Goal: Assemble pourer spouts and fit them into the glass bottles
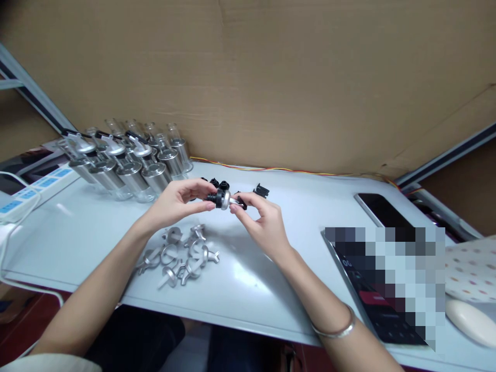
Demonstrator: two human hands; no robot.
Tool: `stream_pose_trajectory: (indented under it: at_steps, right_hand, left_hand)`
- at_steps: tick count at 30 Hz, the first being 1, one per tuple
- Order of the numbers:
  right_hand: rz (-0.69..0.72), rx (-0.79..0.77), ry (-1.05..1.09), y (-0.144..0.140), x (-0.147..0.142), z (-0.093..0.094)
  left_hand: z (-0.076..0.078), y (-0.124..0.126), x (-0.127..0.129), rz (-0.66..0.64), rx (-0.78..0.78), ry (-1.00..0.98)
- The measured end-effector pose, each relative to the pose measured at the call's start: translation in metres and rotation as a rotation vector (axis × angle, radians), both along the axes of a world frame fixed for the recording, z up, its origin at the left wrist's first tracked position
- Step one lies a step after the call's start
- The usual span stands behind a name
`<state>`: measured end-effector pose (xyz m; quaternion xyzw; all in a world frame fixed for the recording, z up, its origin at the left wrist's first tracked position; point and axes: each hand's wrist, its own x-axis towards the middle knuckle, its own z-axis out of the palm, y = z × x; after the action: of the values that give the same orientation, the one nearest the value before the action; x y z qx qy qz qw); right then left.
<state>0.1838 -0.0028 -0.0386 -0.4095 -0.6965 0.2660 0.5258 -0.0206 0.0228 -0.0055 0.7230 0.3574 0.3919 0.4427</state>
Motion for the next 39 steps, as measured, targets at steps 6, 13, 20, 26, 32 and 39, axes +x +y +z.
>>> stream_pose_trajectory:
  at_steps: [6, 13, 20, 26, 32, 39]
  right_hand:
    - [-0.029, 0.062, -0.061, -0.0002, 0.0021, 0.0009]
    - [-0.044, 0.165, -0.126, -0.0009, 0.001, 0.0037]
    - [-0.066, 0.146, -0.073, -0.0016, -0.0005, -0.0012]
    - [-0.028, 0.033, -0.043, -0.0047, -0.0026, 0.0009]
    - [0.006, -0.003, -0.037, -0.0043, -0.0017, 0.0]
    - [-0.017, 0.087, -0.078, -0.001, -0.0025, -0.0036]
  left_hand:
    - [0.0019, -0.0017, 0.0011, -0.004, -0.038, -0.014]
    - [0.0031, -0.0024, -0.001, -0.057, -0.116, 0.007]
    - [-0.0015, -0.0016, 0.0016, -0.028, -0.082, -0.004]
    - [-0.0005, -0.0022, 0.0026, -0.042, -0.031, 0.031]
    - [-0.0024, -0.0019, 0.0034, -0.039, -0.05, 0.039]
    - [0.001, -0.0025, 0.0049, -0.024, -0.099, 0.043]
